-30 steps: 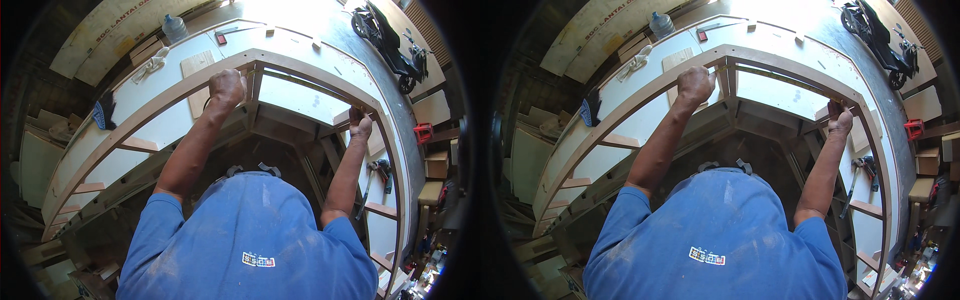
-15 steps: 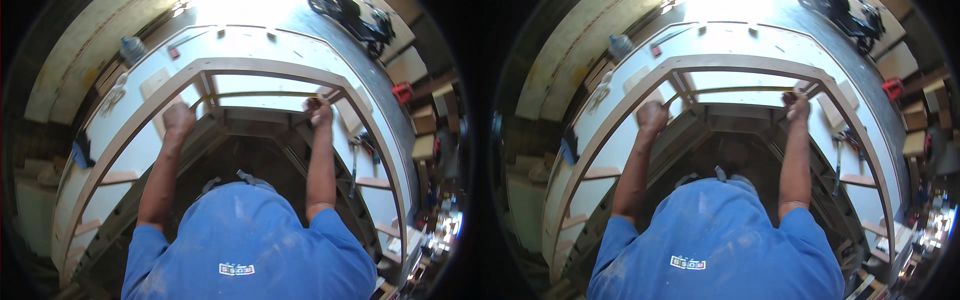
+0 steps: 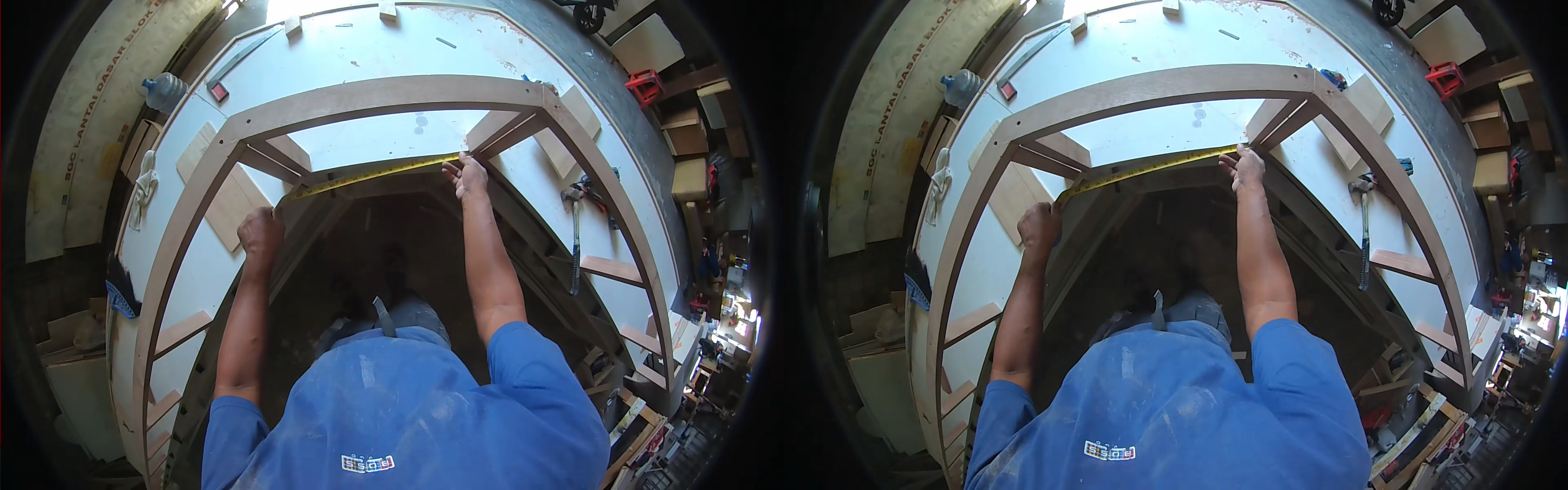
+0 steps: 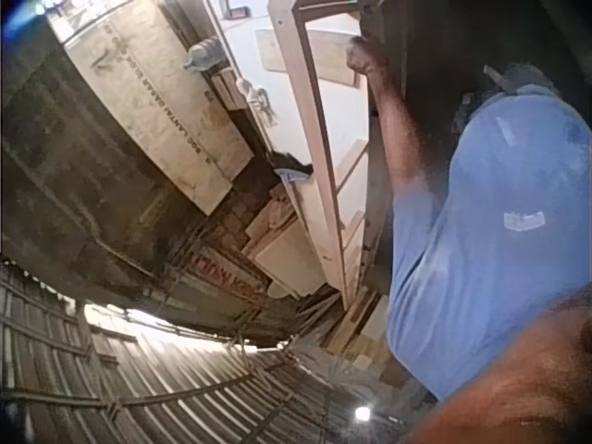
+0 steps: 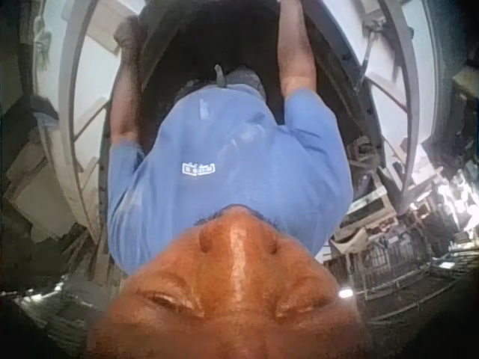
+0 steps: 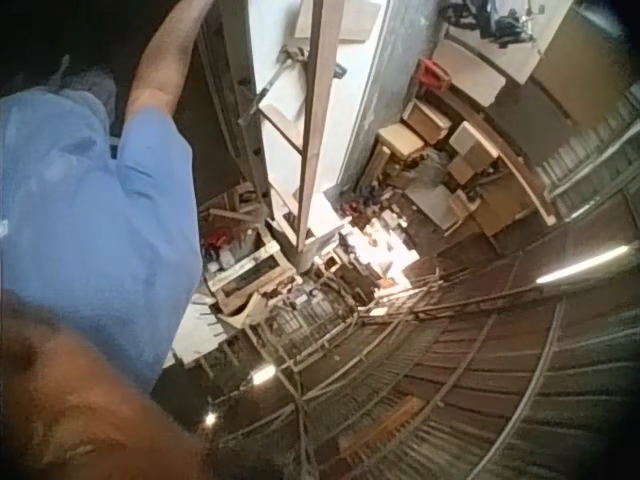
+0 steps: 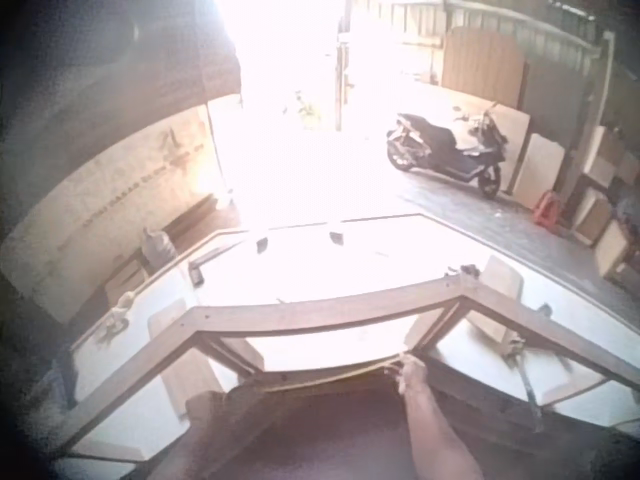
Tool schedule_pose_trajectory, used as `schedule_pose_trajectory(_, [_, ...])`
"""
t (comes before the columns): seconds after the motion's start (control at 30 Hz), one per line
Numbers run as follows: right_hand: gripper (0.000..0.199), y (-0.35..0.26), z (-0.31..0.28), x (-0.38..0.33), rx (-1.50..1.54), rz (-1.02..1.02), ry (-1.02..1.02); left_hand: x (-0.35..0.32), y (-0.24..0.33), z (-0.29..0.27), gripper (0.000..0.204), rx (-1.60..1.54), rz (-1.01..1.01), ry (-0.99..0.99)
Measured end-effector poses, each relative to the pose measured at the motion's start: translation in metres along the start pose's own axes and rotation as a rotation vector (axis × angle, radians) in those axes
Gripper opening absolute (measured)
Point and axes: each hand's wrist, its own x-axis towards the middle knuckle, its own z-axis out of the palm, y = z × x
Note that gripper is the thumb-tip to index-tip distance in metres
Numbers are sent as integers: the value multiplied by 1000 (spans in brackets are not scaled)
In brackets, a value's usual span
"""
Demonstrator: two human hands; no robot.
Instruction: The person constructs a wooden frame by hammering wooden pieces together, handling stacked drawer units, trimming the wood with a utility knife, and measuring the frame with a tape measure.
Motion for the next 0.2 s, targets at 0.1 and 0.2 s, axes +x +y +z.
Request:
schedule_pose_trajectory(0.1, [32,8,14,1,-13,5,26,6,-6,5,43,38,-32,21])
schedule_pose_trajectory(0.2, [34,21,33,5,-36,44,-42,11,-11,8,41,117,-43,2])
